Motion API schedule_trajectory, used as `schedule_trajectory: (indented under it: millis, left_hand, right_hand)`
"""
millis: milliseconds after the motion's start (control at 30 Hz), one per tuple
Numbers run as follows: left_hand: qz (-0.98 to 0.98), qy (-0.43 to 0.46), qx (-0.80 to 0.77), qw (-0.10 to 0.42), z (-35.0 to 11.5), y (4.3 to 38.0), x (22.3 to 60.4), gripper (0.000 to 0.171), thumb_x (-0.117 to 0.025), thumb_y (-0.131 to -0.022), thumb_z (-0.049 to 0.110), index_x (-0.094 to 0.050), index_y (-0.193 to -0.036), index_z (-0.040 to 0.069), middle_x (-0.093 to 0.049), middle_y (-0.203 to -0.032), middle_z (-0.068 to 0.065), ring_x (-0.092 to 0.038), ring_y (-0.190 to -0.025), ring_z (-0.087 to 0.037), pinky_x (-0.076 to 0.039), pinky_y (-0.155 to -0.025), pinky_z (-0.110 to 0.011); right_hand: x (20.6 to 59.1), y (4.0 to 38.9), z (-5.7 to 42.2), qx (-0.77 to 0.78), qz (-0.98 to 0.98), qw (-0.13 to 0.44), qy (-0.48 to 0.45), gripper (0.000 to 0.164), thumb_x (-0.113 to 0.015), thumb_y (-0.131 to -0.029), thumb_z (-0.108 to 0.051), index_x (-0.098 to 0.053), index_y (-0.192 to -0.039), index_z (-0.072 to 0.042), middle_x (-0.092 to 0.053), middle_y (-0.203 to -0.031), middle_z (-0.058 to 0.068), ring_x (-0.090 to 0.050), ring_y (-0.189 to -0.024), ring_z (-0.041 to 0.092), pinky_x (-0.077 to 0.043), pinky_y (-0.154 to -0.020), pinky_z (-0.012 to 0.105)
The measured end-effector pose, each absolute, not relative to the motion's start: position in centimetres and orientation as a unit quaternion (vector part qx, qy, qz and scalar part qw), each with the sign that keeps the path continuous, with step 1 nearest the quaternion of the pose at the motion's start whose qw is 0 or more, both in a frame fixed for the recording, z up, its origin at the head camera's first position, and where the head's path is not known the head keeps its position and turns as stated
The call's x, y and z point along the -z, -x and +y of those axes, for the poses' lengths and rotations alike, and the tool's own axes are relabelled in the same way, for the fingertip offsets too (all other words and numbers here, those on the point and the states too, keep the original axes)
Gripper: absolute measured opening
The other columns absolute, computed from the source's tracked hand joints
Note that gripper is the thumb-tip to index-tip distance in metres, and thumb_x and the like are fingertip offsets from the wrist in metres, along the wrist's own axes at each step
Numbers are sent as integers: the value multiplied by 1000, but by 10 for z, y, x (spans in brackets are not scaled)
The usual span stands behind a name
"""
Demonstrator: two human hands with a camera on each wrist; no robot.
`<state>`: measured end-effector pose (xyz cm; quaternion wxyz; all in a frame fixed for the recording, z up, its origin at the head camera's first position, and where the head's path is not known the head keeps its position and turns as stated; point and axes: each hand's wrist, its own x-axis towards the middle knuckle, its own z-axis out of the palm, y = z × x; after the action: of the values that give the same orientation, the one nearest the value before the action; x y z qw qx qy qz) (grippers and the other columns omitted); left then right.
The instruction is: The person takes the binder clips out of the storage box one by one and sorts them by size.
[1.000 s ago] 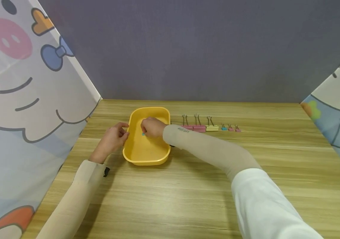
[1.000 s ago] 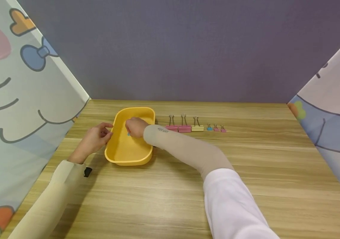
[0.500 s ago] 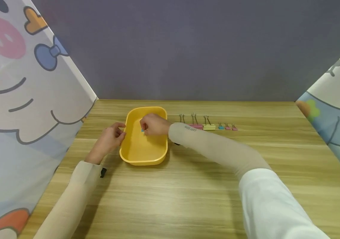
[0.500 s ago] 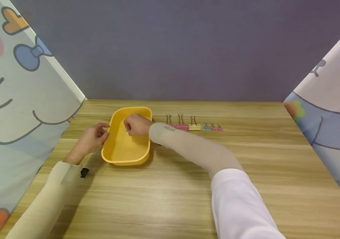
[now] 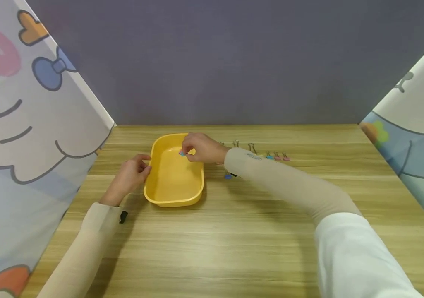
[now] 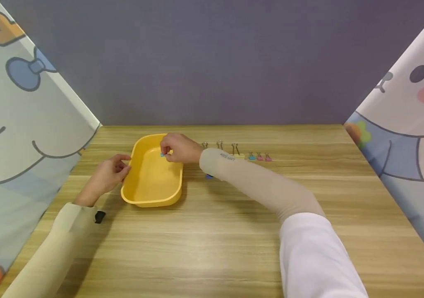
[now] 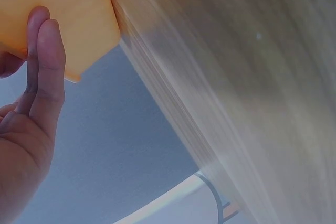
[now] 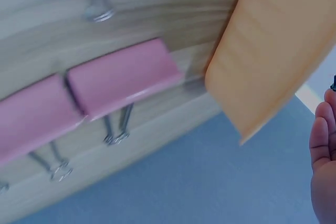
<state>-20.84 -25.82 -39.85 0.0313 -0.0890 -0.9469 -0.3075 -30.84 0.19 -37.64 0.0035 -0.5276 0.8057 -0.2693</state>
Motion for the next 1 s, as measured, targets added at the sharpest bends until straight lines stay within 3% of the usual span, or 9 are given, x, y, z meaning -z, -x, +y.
schedule_trajectory:
  millis: [167, 400, 667, 833, 900, 1000]
  left_hand:
    - [-948, 86, 306, 29, -260, 207, 398, 34, -57, -93, 4, -49, -122, -10, -62, -90, -21, -64, -75, -28, -53, -59, -32]
    - [-947, 86, 309, 21, -260, 205, 398, 35, -57, -94, 5, -48, -124, -10, -62, -91, -21, -63, -75, -26, -53, -59, -31]
    - [-950, 90, 299, 28, -259, 206, 397, 34, -57, -93, 4, -49, -123, -11, -62, -90, -20, -63, -74, -27, -53, -60, -32]
    - [-949, 91, 301, 28, -259, 206, 397, 34, -57, -93, 4, -49, -123, -11, -62, -89, -20, -63, -73, -25, -53, -59, -32]
    - [-949, 90, 301, 28, -259, 206, 397, 34, -57, -93, 4, -49, -123, -11, -62, -89, -20, -63, -72, -25, -53, -59, -32]
    - [-950, 89, 297, 29, -258, 206, 397, 34, -57, -93, 5, -49, -123, -10, -63, -89, -20, -63, -72, -25, -53, -59, -33]
  right_hand:
    - [371, 303, 24, 257, 809, -13, 529, 7, -67, -85, -8, -67, -87, -14, -58, -88, -4, -54, -85, 14, -44, -78, 23]
    - [378, 298, 56, 240, 793, -86, 553, 5, -66, -85, -5, -70, -85, -10, -57, -86, -2, -50, -82, 17, -42, -74, 25]
    - [389, 292, 81, 261, 781, -110, 557, 7, -66, -83, -2, -68, -83, -9, -55, -83, -2, -47, -78, 14, -41, -70, 24]
    - [401, 289, 100, 254, 784, -116, 554, 7, -73, -79, -1, -69, -80, -7, -55, -80, -1, -48, -77, 13, -45, -82, 30]
    - [407, 288, 109, 241, 792, -100, 552, 6, -72, -80, -1, -69, -80, -6, -57, -82, -1, -50, -77, 13, -42, -94, 34]
    - [416, 286, 123, 225, 806, -67, 544, 6, -69, -81, -2, -69, -84, -8, -58, -85, -2, -52, -80, 12, -44, -92, 33]
